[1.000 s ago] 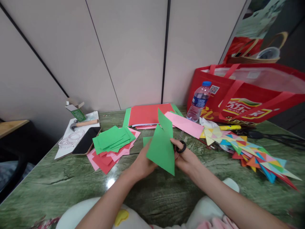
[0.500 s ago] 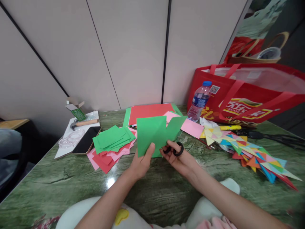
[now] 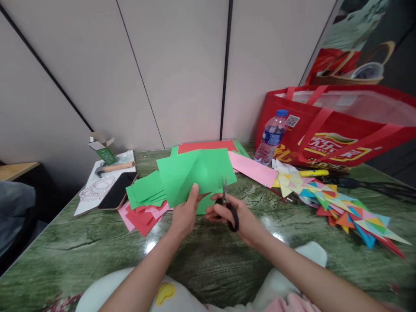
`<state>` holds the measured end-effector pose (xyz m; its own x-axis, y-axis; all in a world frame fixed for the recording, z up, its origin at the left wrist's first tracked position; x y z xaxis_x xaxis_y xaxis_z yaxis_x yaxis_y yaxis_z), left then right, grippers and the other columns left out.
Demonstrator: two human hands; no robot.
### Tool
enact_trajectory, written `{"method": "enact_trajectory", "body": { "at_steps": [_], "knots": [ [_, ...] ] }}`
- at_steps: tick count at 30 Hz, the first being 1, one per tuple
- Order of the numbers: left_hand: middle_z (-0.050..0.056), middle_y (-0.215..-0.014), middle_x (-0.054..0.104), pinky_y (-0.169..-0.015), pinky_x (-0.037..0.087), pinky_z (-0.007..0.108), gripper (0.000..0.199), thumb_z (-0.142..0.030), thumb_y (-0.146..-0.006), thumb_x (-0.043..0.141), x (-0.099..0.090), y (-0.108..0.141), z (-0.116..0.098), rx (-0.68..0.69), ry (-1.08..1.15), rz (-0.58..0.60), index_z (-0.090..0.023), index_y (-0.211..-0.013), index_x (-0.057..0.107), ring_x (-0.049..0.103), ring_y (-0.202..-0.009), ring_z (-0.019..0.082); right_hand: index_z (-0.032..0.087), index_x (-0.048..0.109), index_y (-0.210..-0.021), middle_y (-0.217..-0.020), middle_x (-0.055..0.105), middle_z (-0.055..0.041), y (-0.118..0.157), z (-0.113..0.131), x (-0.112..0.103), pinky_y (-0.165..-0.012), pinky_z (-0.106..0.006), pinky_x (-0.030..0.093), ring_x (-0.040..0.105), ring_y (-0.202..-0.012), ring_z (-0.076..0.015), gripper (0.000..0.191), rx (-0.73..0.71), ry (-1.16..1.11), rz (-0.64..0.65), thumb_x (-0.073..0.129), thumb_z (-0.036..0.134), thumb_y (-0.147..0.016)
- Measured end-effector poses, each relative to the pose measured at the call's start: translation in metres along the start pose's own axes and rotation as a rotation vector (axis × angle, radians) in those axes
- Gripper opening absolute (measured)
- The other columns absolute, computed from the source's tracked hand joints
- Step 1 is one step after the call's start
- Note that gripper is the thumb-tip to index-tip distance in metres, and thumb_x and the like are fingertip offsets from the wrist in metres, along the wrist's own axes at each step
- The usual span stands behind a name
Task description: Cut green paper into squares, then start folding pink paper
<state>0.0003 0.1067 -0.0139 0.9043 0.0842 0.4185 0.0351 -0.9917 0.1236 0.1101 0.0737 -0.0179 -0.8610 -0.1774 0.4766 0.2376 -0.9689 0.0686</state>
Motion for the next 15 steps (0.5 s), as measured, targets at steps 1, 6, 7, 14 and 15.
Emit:
{"method": "enact_trajectory", "body": {
  "at_steps": [1, 6, 7, 14, 15],
  "knots": [
    [0.008, -0.094, 0.067, -0.092, 0.039, 0.036, 0.039, -0.047, -0.059, 0.067, 0.002, 0.001, -0.004, 0.005, 0.019, -0.005, -0.016, -0.081, 0.063, 0.058, -0.098, 0.024, 0.019, 0.057, -0.087, -0.071, 0.066, -0.0005, 0.002, 0.000, 0.007, -0.069, -0.029, 0.046, 0.062, -0.069, -0.0156, 0.036, 0.003, 0.074, 0.062, 0.072, 0.036, -0.060],
    [0.007, -0.089, 0.068, -0.094, 0.038, 0.034, 0.037, -0.050, -0.064, 0.062, 0.004, 0.004, -0.019, 0.094, -0.016, -0.023, -0.017, -0.080, 0.065, 0.056, -0.103, 0.022, 0.017, 0.057, -0.087, -0.068, 0.058, 0.0022, 0.008, -0.005, 0.024, -0.058, -0.023, 0.038, 0.051, -0.061, -0.0107, 0.039, 0.036, 0.275, 0.223, 0.072, 0.038, -0.059],
    [0.007, -0.088, 0.068, -0.094, 0.039, 0.034, 0.037, -0.051, -0.066, 0.060, 0.004, 0.003, -0.020, 0.119, -0.026, -0.015, -0.017, -0.080, 0.065, 0.056, -0.103, 0.022, 0.017, 0.056, -0.087, -0.067, 0.056, 0.0029, 0.008, -0.006, 0.023, -0.057, -0.022, 0.037, 0.049, -0.060, -0.0102, 0.040, 0.036, 0.284, 0.226, 0.072, 0.040, -0.059],
    [0.010, -0.083, 0.069, -0.097, 0.033, 0.034, 0.050, -0.061, -0.068, 0.050, -0.016, 0.003, -0.011, 0.054, -0.431, -0.121, -0.015, -0.077, 0.069, 0.054, -0.105, 0.025, 0.015, 0.052, -0.089, -0.070, 0.054, 0.0008, 0.008, -0.004, 0.023, -0.060, -0.023, 0.034, 0.045, -0.062, -0.0106, 0.043, 0.011, 0.319, 0.248, 0.066, 0.047, -0.064],
    [0.011, -0.086, 0.069, -0.098, 0.031, 0.035, 0.052, -0.062, -0.068, 0.049, -0.019, 0.003, -0.011, 0.037, -0.513, -0.143, -0.015, -0.077, 0.070, 0.053, -0.106, 0.026, 0.014, 0.052, -0.090, -0.070, 0.054, 0.0004, 0.008, -0.003, 0.023, -0.060, -0.024, 0.034, 0.045, -0.062, -0.0107, 0.044, 0.010, 0.317, 0.246, 0.065, 0.048, -0.064]
  ]
}}
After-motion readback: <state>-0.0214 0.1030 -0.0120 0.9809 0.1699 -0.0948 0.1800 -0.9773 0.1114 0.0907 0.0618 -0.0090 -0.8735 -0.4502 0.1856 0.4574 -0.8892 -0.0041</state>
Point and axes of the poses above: each hand's wrist, its own y-axis away from the middle knuckle, its own x-axis out of the palm, z = x × y, the point moved 8 cm from there along -y, towards the middle knuckle
